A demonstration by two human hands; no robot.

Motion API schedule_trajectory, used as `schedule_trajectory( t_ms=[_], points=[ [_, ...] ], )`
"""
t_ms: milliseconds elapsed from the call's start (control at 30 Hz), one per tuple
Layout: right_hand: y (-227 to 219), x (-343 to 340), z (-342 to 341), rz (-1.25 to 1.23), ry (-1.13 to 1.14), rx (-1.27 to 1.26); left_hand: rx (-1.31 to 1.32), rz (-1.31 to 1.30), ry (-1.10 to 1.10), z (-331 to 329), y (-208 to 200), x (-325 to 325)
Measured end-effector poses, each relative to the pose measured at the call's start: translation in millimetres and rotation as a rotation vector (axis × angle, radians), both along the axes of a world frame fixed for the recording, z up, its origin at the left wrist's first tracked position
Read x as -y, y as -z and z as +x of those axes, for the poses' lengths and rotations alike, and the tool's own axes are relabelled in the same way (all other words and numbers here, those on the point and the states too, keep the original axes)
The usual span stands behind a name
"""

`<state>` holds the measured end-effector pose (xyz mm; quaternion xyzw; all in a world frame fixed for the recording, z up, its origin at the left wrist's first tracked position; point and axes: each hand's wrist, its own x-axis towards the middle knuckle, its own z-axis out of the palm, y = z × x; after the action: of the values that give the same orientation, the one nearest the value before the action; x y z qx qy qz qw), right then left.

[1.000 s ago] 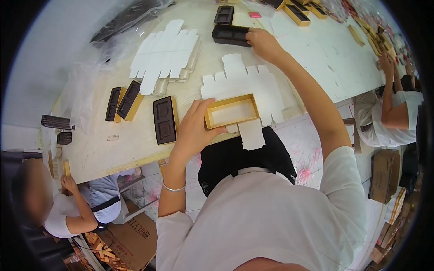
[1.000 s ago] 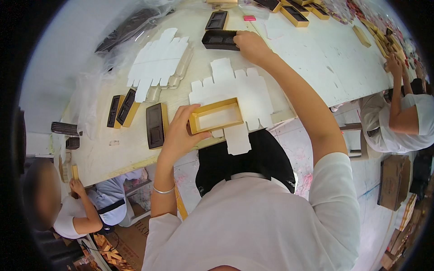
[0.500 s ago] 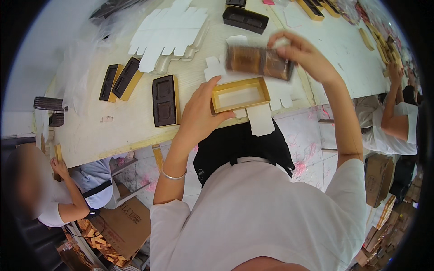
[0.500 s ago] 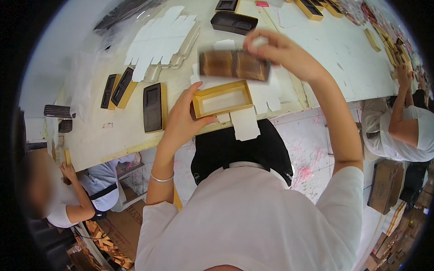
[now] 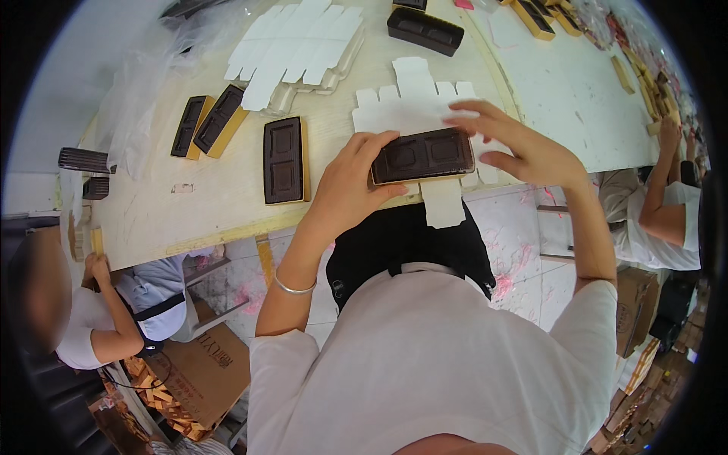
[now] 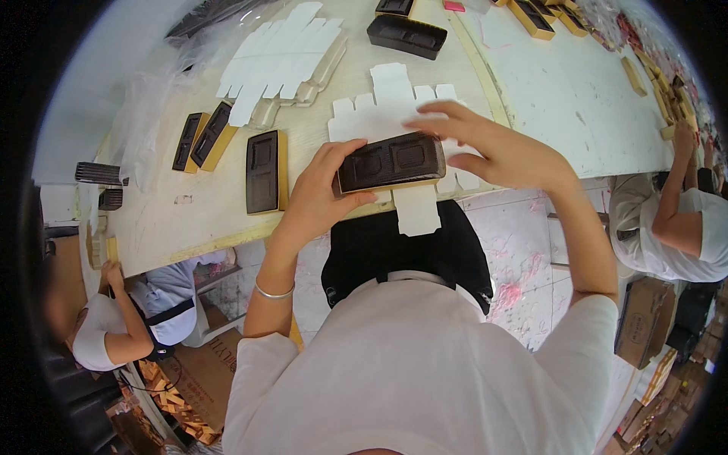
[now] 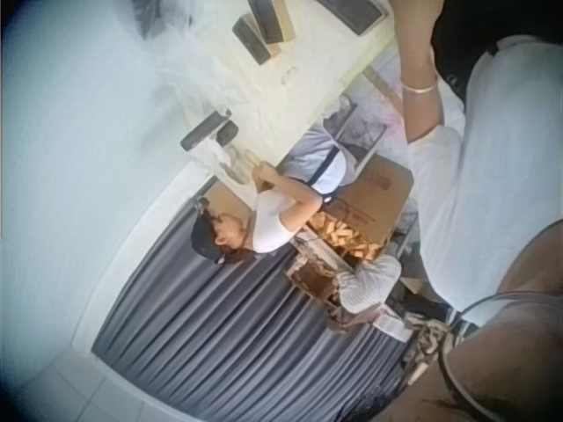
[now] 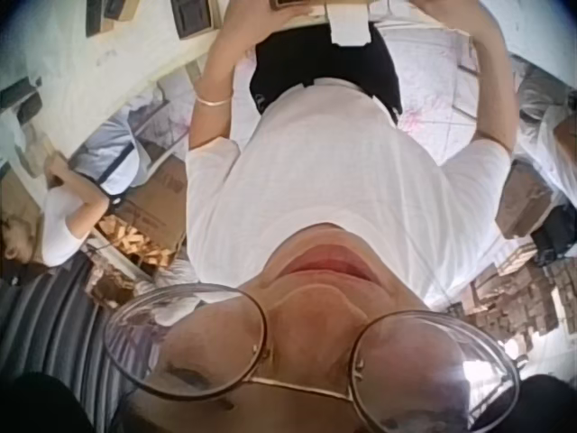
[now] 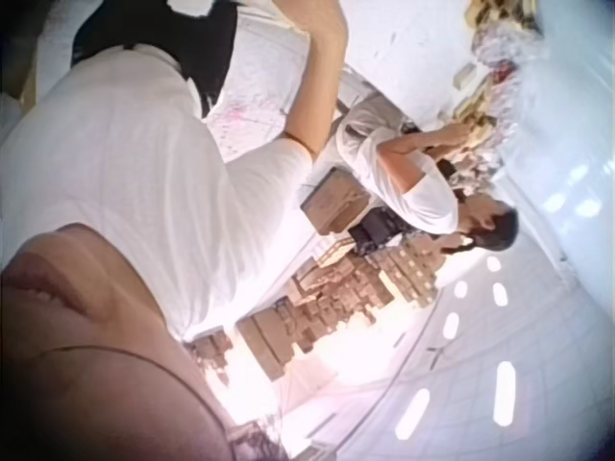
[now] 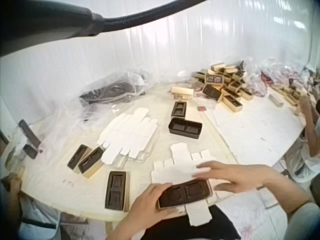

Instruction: The person assembles small rectangular boxes by folding white cardboard pieces into frames and inserting dark rectangular inserts. They repeatedly pick up flat cardboard, fold it into a frame, place an insert inside, and set the completed box aside on the table.

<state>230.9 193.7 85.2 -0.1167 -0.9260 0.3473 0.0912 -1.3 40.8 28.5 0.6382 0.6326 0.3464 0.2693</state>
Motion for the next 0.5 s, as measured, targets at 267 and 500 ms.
schedule_trajectory(
  t_ms=[267, 500],
  points=[
    [33, -4, -3, 0.869, -0.264, -0.194, 0.128, 0.014, 0.117, -18, 12, -10],
    [15, 0, -9, 0.784, -0.309, -0.121, 0.102, -0.019, 0.08, -17, 10, -7]
  ],
)
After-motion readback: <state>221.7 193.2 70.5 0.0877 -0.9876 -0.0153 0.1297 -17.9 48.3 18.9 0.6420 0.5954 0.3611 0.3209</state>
